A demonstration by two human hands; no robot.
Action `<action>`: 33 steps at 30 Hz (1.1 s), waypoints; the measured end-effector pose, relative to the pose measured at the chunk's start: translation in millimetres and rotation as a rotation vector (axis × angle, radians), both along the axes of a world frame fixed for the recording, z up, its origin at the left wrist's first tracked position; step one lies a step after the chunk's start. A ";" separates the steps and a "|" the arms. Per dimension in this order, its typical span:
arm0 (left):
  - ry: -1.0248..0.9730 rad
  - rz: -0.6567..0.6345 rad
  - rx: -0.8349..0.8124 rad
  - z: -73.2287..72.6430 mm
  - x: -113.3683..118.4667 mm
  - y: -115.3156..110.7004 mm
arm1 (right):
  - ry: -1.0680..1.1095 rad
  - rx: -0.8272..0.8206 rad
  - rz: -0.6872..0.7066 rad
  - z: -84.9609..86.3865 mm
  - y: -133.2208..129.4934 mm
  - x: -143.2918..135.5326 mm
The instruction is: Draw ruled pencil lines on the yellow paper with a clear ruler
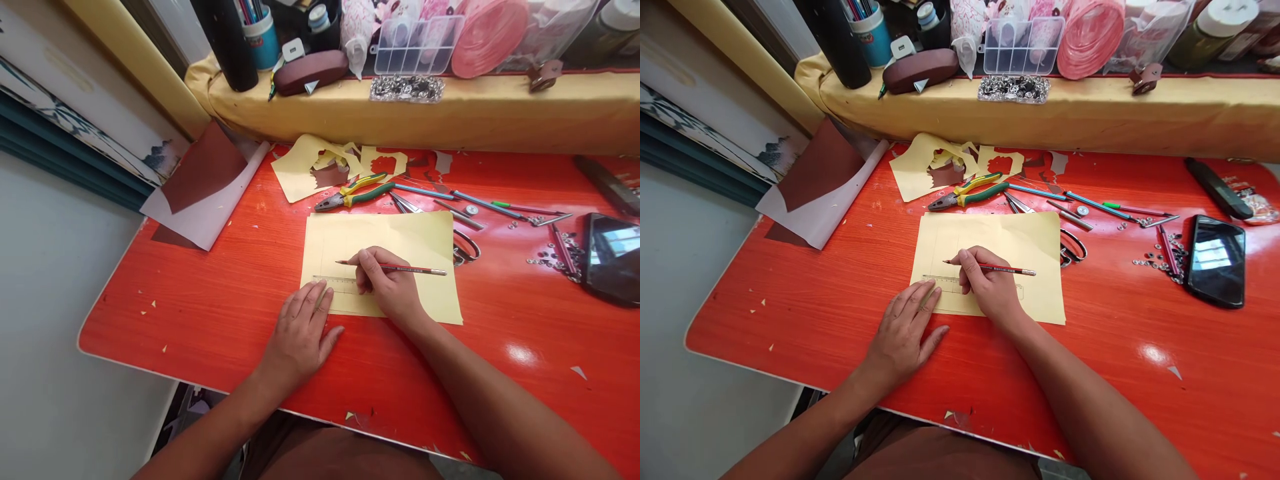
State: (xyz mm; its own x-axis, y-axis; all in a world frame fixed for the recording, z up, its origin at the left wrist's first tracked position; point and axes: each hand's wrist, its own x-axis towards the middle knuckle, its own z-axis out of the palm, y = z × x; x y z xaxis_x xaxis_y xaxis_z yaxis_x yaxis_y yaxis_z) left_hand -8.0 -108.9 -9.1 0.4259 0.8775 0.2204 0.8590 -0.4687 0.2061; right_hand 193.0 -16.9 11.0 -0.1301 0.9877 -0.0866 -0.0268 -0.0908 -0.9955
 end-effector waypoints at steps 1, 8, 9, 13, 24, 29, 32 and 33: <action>0.000 0.002 0.000 -0.4 0.1 -0.1 | -0.002 0.003 0.021 0.8 -1.1 -1.1; -0.012 0.015 -0.004 -1.7 0.3 -0.6 | -0.062 0.052 0.217 1.0 -9.5 -10.3; -0.016 0.016 -0.004 -1.7 0.3 -0.7 | -0.076 0.058 0.223 1.0 -9.8 -11.3; -0.030 0.022 -0.002 -1.5 0.6 -0.9 | -0.129 0.040 0.223 4.7 -8.2 -15.2; -0.047 0.022 0.021 -0.8 0.4 0.2 | -0.197 -0.016 0.207 5.1 -4.7 -26.7; -0.061 0.015 0.034 -0.4 0.2 0.8 | -0.170 -0.010 0.195 11.0 -2.1 -33.7; -0.061 0.028 0.031 -0.8 0.5 0.7 | -0.149 -0.002 0.192 10.6 -0.5 -39.4; -0.058 0.031 0.028 -0.9 0.5 0.6 | -0.151 0.003 0.186 9.1 -0.2 -40.8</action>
